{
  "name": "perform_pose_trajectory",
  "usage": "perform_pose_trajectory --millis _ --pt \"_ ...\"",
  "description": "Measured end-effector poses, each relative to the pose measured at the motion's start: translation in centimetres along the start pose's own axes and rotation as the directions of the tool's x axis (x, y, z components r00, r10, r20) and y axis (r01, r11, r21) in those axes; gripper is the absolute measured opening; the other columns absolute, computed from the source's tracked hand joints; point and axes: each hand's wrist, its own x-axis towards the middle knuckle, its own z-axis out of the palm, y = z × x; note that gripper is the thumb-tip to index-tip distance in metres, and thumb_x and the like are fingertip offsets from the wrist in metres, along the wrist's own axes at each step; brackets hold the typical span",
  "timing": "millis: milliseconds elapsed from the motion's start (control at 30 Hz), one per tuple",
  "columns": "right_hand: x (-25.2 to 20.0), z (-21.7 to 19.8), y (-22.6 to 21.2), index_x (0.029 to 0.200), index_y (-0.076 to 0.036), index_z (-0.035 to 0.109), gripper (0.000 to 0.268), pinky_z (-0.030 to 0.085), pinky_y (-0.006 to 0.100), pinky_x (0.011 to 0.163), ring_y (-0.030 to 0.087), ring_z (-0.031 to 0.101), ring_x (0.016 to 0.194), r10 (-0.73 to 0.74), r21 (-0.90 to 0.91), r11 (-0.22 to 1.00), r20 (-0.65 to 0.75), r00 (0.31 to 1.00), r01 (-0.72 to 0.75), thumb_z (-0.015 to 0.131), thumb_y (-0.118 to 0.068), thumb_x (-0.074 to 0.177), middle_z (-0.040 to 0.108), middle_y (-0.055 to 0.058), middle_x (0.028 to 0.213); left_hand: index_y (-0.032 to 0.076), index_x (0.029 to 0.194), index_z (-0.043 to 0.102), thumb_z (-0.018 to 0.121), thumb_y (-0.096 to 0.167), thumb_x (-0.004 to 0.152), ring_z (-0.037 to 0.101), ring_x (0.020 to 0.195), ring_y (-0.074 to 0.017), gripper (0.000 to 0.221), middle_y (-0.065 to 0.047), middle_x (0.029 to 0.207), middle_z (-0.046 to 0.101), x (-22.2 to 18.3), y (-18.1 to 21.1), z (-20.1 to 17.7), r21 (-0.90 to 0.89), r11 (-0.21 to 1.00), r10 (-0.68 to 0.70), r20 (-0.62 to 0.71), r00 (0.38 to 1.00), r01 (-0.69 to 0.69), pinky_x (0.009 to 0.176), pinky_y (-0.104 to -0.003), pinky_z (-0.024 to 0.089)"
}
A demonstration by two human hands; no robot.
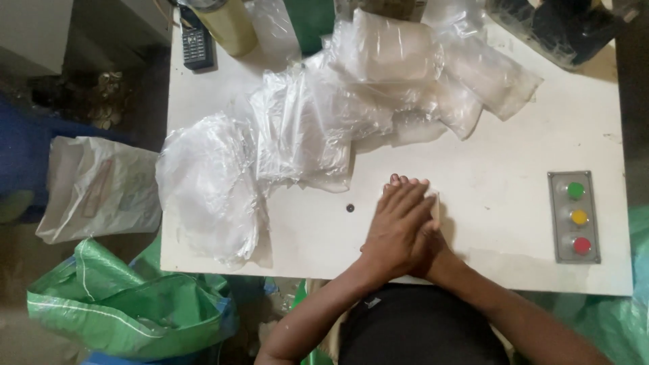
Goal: Packaging small plastic bags filled with white powder by folding and arranging them on a table.
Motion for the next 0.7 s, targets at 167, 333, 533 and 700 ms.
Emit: perform_pose_trajectory --millis 167,333,533,700 --pt "2.8 2.5 -0.1 0.153 -0.003 0.044 0.058 0.021 0.050 0.128 0.036 0.035 0.151 0.031 0.115 0.993 -0.023 0.999 -0.028 0.053 -0.023 0.099 0.041 0.019 0.162 -0.001 0.116 0.071 0.043 0.056 0.101 0.059 0.134 -0.0411 0.066 -0.025 0.132 0.067 0.1 -0.7 0.6 0.056 0.994 0.086 0.103 0.991 -0.092 0.123 -0.051 0.033" --pt "5.4 3.6 0.2 0.153 -0.001 0.041 0.055 0.018 0.048 0.130 0.034 0.033 0.153 0.064 0.214 0.975 -0.037 0.997 -0.055 0.045 -0.017 0.101 0.040 0.018 0.162 -0.009 0.135 0.059 0.044 0.045 0.096 0.042 0.147 -0.0451 0.069 -0.031 0.150 0.052 0.3 -0.6 -0.3 -0.036 0.998 0.051 0.240 0.969 -0.043 0.127 -0.055 0.022" --pt "3.4 2.7 0.0 0.154 0.001 0.038 0.051 0.015 0.045 0.132 0.031 0.030 0.155 0.102 0.330 0.939 0.002 0.995 -0.096 0.037 -0.009 0.104 0.038 0.017 0.163 -0.009 0.138 0.057 0.054 0.024 0.102 0.039 0.150 -0.0461 0.048 -0.028 0.156 0.045 -1.1 -1.5 -0.1 -0.246 0.969 0.010 -0.034 0.999 -0.018 0.128 -0.057 0.028" --pt "1.2 -0.2 -0.1 0.142 0.002 0.050 0.040 0.029 0.049 0.127 0.033 0.042 0.145 0.028 0.233 0.972 -0.111 0.993 -0.001 0.047 -0.003 0.103 0.049 0.018 0.151 0.002 0.120 0.066 0.057 0.009 0.099 0.057 0.101 -0.0319 0.024 -0.018 0.120 0.059 -3.6 -2.1 -0.7 0.100 0.995 0.008 -0.316 0.949 0.025 0.090 -0.042 0.048"
